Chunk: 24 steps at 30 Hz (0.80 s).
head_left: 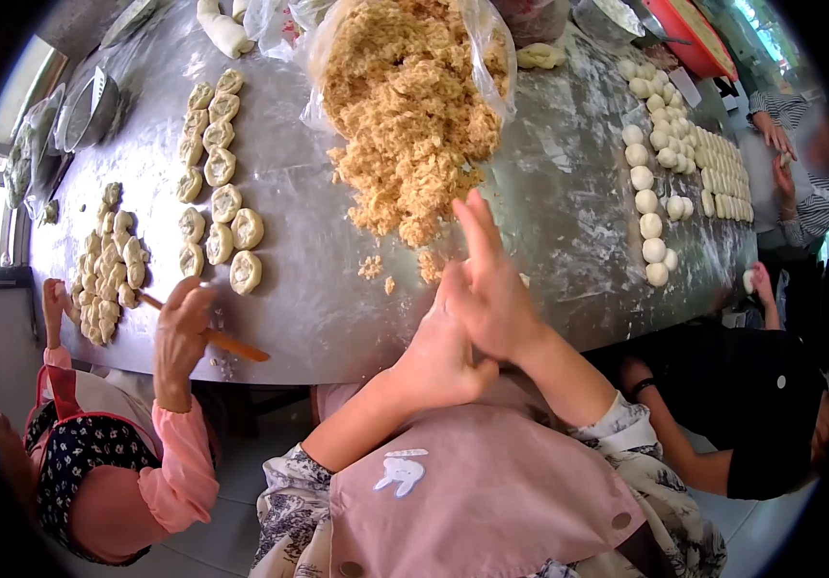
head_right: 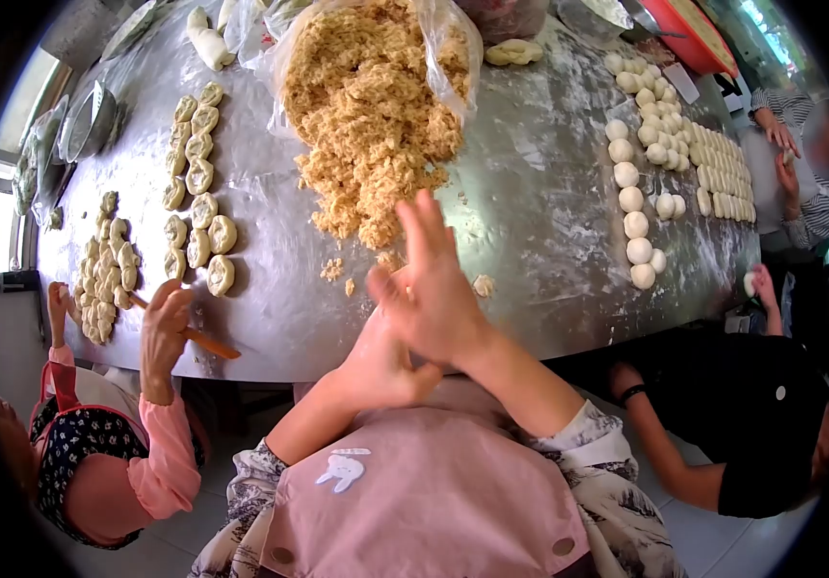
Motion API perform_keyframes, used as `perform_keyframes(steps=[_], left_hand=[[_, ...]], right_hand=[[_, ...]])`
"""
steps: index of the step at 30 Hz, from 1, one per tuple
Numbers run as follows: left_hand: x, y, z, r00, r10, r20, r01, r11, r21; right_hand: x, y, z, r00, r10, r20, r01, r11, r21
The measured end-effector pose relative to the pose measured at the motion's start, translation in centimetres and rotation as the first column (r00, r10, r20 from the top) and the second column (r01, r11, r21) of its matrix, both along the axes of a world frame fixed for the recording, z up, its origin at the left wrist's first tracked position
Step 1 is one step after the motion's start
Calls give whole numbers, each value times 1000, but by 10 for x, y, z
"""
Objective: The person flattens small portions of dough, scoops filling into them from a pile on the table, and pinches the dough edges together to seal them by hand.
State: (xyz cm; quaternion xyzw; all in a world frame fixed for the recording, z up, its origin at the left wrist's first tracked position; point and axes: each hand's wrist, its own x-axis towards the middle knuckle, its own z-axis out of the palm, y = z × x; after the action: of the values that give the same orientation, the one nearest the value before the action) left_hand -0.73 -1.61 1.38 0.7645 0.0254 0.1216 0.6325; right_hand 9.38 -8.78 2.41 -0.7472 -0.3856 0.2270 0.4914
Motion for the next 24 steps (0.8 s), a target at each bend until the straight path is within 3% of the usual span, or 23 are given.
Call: perform_keyframes(steps=[1,4,5,7,8,10,11,14,16,17,20,21,24], left_hand=[[0,-1,-1,1000,1,21,-1,1000,18],[-4,-6,-4,998,-18,-55,24,994,103],[-7,-11,0,996,9,-92,0,995,103],[-6,-19,7,991,68,-115,-59,995,79],[-7,-16,2,993,25,-113,-10,991,132],[-9,-9,-10,988,-82,-129,111,966,233],[0,-19,-6,974,219,-50,-225,962,-155],[5,-4,-8,948,256,-191,-203,945,258],[8,1,-2,910,406,-88,-386,904,183],[9,6,-3,901,419,-115,-392,898,200],[5,13,-6,907,402,-123,-368,901,230],[5,12,-12,904,404,-140,-367,901,231],[2,6,-15,900,405,-160,-377,909,177]], right_hand=[[-7,-5,3,957,78,278,-73,997,-26],[-4,-1,7,973,152,175,-146,988,-44],[6,3,4,995,88,36,-86,994,-66],[14,4,0,1000,-29,-1,29,997,-65],[16,7,-1,996,-81,-22,79,995,-65],[-3,2,15,996,76,46,-76,997,-1],[-10,-1,21,992,111,62,-111,994,11],[-14,-3,17,994,97,49,-98,995,18],[-17,-5,10,999,12,29,-14,997,79],[-19,-7,5,965,-8,264,-18,995,96],[-22,-15,3,927,3,375,-36,996,82],[-19,-10,7,873,-111,475,29,984,177],[-17,-21,12,930,-53,363,41,998,39]])
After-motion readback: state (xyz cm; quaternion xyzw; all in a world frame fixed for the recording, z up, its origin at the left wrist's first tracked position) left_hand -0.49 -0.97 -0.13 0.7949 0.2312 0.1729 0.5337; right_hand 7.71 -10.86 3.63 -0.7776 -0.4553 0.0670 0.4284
